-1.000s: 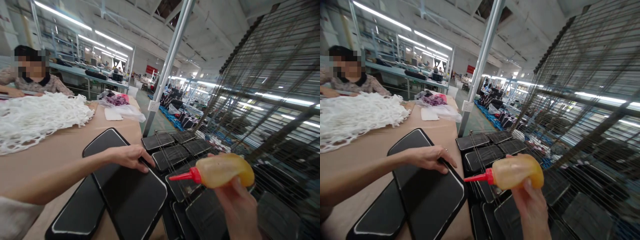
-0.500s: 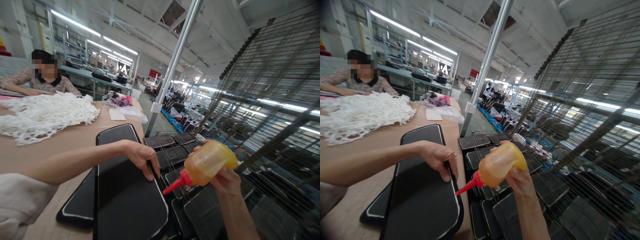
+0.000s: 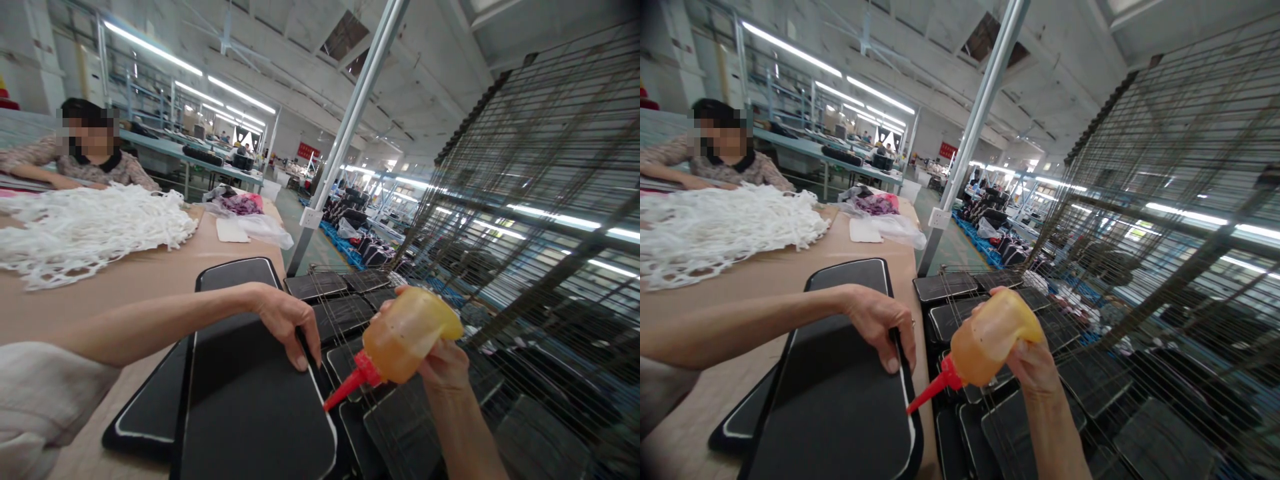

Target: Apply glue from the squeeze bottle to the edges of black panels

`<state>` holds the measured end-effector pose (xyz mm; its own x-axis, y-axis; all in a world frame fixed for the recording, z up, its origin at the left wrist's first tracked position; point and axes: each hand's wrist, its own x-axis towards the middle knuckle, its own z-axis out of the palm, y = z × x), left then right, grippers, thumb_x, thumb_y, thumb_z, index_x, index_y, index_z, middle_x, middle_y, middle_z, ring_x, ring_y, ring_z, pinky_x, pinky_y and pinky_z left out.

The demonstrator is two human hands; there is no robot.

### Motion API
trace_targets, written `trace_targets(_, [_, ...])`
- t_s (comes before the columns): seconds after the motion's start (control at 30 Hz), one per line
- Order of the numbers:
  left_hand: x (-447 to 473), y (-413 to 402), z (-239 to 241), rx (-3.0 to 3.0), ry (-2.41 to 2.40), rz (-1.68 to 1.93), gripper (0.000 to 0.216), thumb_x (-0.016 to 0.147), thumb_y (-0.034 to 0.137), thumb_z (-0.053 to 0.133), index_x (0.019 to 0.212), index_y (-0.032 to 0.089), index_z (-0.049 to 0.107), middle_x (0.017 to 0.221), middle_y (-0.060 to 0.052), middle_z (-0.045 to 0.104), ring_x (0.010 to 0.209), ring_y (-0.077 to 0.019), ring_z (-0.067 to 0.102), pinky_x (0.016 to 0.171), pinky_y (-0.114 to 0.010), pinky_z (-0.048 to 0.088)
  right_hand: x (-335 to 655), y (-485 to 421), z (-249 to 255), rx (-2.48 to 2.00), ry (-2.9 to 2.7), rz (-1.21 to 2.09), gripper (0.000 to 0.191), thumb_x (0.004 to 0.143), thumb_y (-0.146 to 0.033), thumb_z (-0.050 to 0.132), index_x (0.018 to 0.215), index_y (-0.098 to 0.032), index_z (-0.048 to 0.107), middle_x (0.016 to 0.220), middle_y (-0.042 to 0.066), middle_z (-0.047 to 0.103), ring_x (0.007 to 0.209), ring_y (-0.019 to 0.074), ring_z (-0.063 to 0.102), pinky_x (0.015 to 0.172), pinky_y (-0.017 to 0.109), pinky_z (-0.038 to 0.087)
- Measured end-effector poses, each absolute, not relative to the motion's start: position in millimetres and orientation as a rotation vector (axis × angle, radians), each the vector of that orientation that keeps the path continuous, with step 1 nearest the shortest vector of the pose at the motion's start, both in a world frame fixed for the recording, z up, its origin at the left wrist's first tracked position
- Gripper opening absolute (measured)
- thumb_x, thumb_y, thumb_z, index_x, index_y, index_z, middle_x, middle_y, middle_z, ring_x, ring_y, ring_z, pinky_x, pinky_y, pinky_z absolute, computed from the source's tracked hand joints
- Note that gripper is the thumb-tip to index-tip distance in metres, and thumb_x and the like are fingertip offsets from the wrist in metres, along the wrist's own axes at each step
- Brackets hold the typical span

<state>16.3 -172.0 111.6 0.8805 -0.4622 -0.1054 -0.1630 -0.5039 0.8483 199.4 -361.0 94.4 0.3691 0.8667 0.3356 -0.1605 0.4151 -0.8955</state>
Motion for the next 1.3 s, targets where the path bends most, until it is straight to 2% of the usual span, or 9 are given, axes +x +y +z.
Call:
trace_targets(0.3, [19,-169,107,2.077,-0.452,-0.400,0.031,0.075,0.016,0.064,0.103,0.006,0.068,0.094,-0.007,0.070,0.088,-0.0191,0.063,0.077,-0.020,0.047,205,-353,91,-0.870,-0.966,0.821,0.069,0.051,-0.041,0.076,0.114,-0.031,0.051,0.101,0.004,0.063,0.094,0.0296,0.059,0.090,0.051,0.041])
trace_targets(0.53, [17,-162,104,2.045,-0.417,-0.344,0.033,0.072,0.029,0.069,0.098,0.010,0.071,0.090,-0.005,0.070,0.085,-0.0184,0.064,0.076,-0.019,0.047,208,-352,88,-0.881,-0.948,0.801,0.071,0.049,-0.043,0.077,0.114,-0.033,0.051,0.094,0.002,0.064,0.090,0.0288,0.060,0.089,0.050,0.042])
trace_targets(0.67, [12,-156,103,2.064,-0.376,-0.330,0.034,0.076,0.031,0.066,0.100,0.007,0.070,0.091,-0.006,0.070,0.085,-0.0174,0.063,0.076,-0.018,0.046,211,-354,81,-0.890,-0.927,0.768,0.074,0.050,-0.044,0.076,0.117,-0.031,0.049,0.092,0.004,0.063,0.093,0.0300,0.059,0.089,0.050,0.041])
trace_targets(0.77, [7,-150,101,2.094,-0.330,-0.304,0.035,0.078,0.032,0.063,0.100,0.006,0.069,0.090,-0.006,0.070,0.084,-0.0165,0.062,0.076,-0.018,0.045,215,-356,73,-0.893,-0.895,0.724,0.072,0.054,-0.044,0.073,0.120,-0.030,0.048,0.099,0.006,0.063,0.096,0.0308,0.058,0.090,0.052,0.040])
trace_targets(0.93, [-3,-135,95,2.130,-0.204,-0.179,0.037,0.075,0.039,0.065,0.098,0.010,0.070,0.090,-0.004,0.070,0.084,-0.0158,0.062,0.077,-0.018,0.044,210,-365,66,-0.985,-0.830,0.572,0.065,0.064,-0.042,0.067,0.123,-0.026,0.047,0.105,0.009,0.063,0.104,0.0320,0.055,0.092,0.053,0.039])
trace_targets(1.03, [-10,-126,90,2.120,-0.174,-0.124,0.039,0.077,0.042,0.063,0.099,0.010,0.070,0.090,-0.004,0.070,0.084,-0.0154,0.060,0.076,-0.016,0.044,204,-371,62,-1.004,-0.752,0.487,0.061,0.067,-0.039,0.066,0.124,-0.027,0.046,0.108,0.007,0.062,0.108,0.0295,0.053,0.095,0.049,0.037])
trace_targets(1.17, [-18,-120,84,2.094,-0.117,-0.101,0.040,0.080,0.044,0.058,0.099,0.010,0.069,0.090,-0.002,0.068,0.085,-0.0148,0.058,0.077,-0.016,0.042,202,-370,50,-0.992,-0.641,0.364,0.057,0.068,-0.034,0.066,0.122,-0.032,0.048,0.112,0.000,0.061,0.113,0.0210,0.049,0.096,0.037,0.037])
trace_targets(1.3, [-24,-119,80,2.086,-0.044,-0.076,0.040,0.081,0.046,0.056,0.097,0.011,0.069,0.085,0.000,0.067,0.080,-0.0136,0.057,0.074,-0.016,0.041,197,-360,44,-0.994,-0.513,0.212,0.057,0.059,-0.033,0.074,0.113,-0.033,0.055,0.111,-0.004,0.060,0.112,0.0194,0.048,0.092,0.034,0.039])
